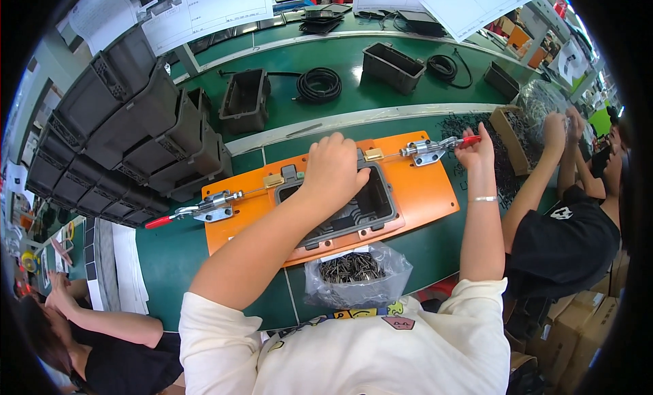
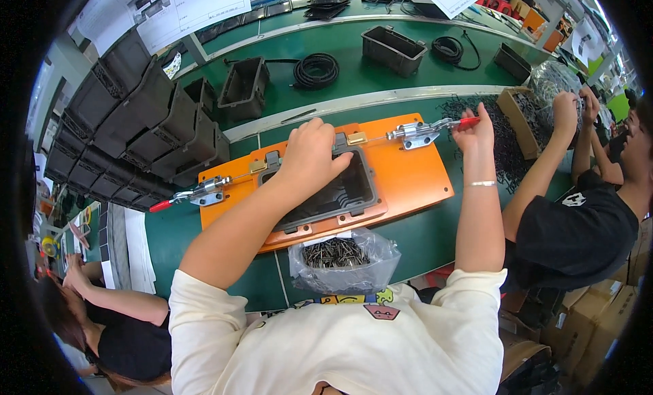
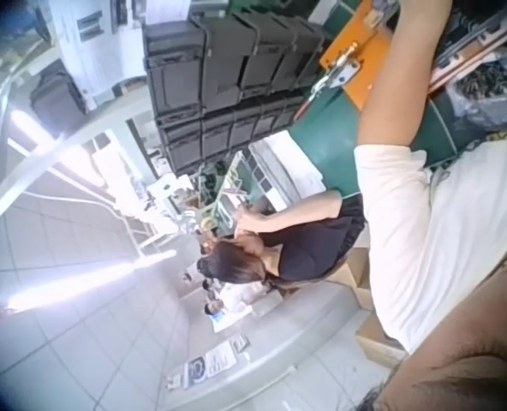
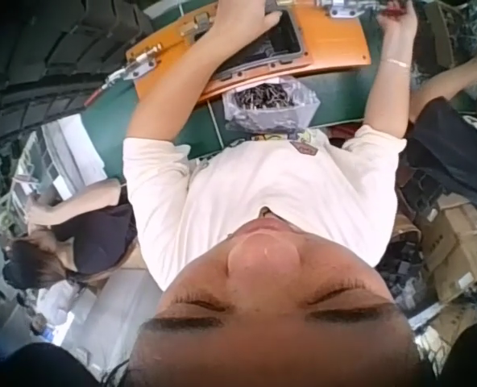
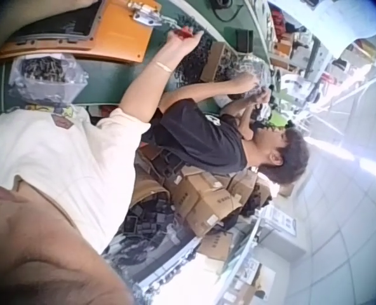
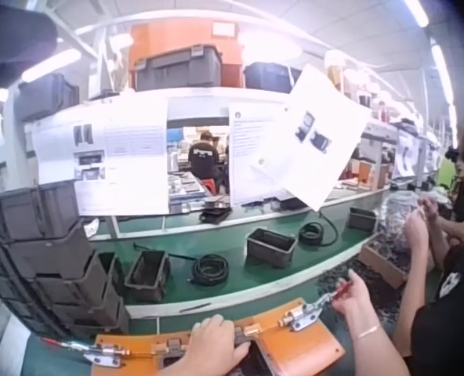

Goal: Assembling small components into a plastic housing using a manual clamping fixture on a workbench.

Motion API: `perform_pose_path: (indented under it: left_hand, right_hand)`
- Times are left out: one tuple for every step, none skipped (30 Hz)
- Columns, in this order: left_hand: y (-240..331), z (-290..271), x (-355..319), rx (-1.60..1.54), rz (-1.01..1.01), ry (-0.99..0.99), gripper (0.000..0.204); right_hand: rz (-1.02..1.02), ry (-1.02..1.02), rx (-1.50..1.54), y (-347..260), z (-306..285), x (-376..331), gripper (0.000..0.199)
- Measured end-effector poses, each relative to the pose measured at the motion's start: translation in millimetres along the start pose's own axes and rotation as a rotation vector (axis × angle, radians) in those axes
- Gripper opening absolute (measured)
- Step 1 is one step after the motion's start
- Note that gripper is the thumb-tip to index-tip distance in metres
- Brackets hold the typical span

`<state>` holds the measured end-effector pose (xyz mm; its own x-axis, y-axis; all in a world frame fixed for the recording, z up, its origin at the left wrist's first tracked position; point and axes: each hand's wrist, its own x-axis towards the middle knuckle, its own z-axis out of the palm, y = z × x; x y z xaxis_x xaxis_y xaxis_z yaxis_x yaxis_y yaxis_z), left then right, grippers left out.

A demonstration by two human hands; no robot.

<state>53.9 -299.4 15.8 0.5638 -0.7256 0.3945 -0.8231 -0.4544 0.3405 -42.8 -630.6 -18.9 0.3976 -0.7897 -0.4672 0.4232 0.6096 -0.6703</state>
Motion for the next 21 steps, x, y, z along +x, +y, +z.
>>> perform_pose_path:
  left_hand:
    - [-0.6, 2.7, -0.6, -0.001, 0.002, 0.000, 0.031]
    - [-1.0, 5.3, -1.2, -0.030, 0.030, 0.032, 0.031]
    - [-2.9, 6.1, -1.6, -0.052, 0.050, 0.066, 0.031]
    - [-3.4, 6.6, -1.3, -0.050, 0.048, 0.064, 0.031]
    - [-6.0, 6.2, -2.2, -0.073, 0.035, 0.070, 0.031]
    - [-6.9, 7.1, -2.3, -0.103, 0.030, 0.073, 0.031]
    - [-5.3, 7.7, -2.1, -0.108, 0.035, 0.067, 0.031]
    - [-3.0, 7.8, -1.9, -0.115, 0.045, 0.078, 0.031]
    - [-2.6, 7.4, -0.3, -0.116, 0.051, 0.096, 0.031]
    - [-1.5, 8.4, 0.1, -0.121, 0.056, 0.087, 0.031]
    - [-4.2, 7.3, -2.0, -0.111, 0.047, 0.096, 0.032]
    - [-5.2, 6.8, -1.5, -0.110, 0.047, 0.108, 0.032]
    - [-4.0, 7.0, -0.7, -0.114, 0.052, 0.104, 0.032]
    - [-3.1, 6.5, 0.0, -0.110, 0.051, 0.098, 0.032]
    - [-2.3, 5.2, 0.4, -0.104, 0.048, 0.097, 0.032]
    - [-2.3, 4.2, -0.2, -0.104, 0.050, 0.103, 0.032]
    - [-3.3, 3.3, -1.4, -0.109, 0.041, 0.084, 0.033]
    - [-3.7, -1.4, 0.2, -0.112, 0.034, 0.070, 0.035]
    - [-4.0, -8.2, -4.6, -0.114, 0.029, 0.037, 0.037]
    - [-4.6, -18.0, -14.8, -0.115, 0.022, 0.005, 0.040]
    - [-4.6, -36.0, -23.7, -0.168, 0.001, -0.088, 0.045]
  right_hand:
    - [-0.060, 0.053, 0.074, 0.9, 9.7, 6.4, 0.036]
    - [-0.173, -0.094, 0.031, -4.2, 9.3, 7.7, 0.034]
    - [-0.277, -0.248, -0.014, -8.7, 13.6, 8.2, 0.034]
    - [-0.426, -0.358, -0.120, -16.8, 27.2, 1.7, 0.039]
    - [-0.473, -0.384, -0.214, -14.5, 47.7, -29.5, 0.041]
    - [-0.527, -0.401, -0.309, -8.5, 63.2, -59.3, 0.043]
    - [-0.666, -0.527, -0.407, -5.9, 65.4, -65.4, 0.046]
    - [-0.824, -0.695, -0.643, -1.0, 64.1, -67.2, 0.052]
    - [-0.820, -0.765, -0.827, 5.9, 67.5, -80.0, 0.050]
    - [-0.969, -0.959, -0.945, 19.3, 68.5, -83.9, 0.041]
    - [-1.048, -1.004, -1.184, 40.2, 69.8, -97.1, 0.031]
    - [-1.275, -0.985, -1.521, 62.6, 69.4, -120.9, 0.028]
    - [-1.407, -0.936, -1.549, 63.4, 70.0, -119.4, 0.029]
    - [-1.541, -0.883, -1.573, 63.5, 71.0, -116.9, 0.031]
    - [-1.545, -0.881, -1.575, 62.8, 71.4, -115.7, 0.031]
    - [-1.477, -0.912, -1.594, 61.7, 71.7, -115.0, 0.036]
    - [-1.411, -0.946, -1.611, 60.3, 72.2, -115.4, 0.041]
    - [-1.426, -0.948, -1.608, 57.3, 73.4, -114.5, 0.041]
    - [-1.245, -1.006, -1.518, 52.9, 73.7, -113.1, 0.038]
    - [-1.064, -1.059, -1.424, 47.5, 74.1, -111.8, 0.036]
    - [-0.963, -0.947, -1.302, 33.4, 74.5, -113.3, 0.027]
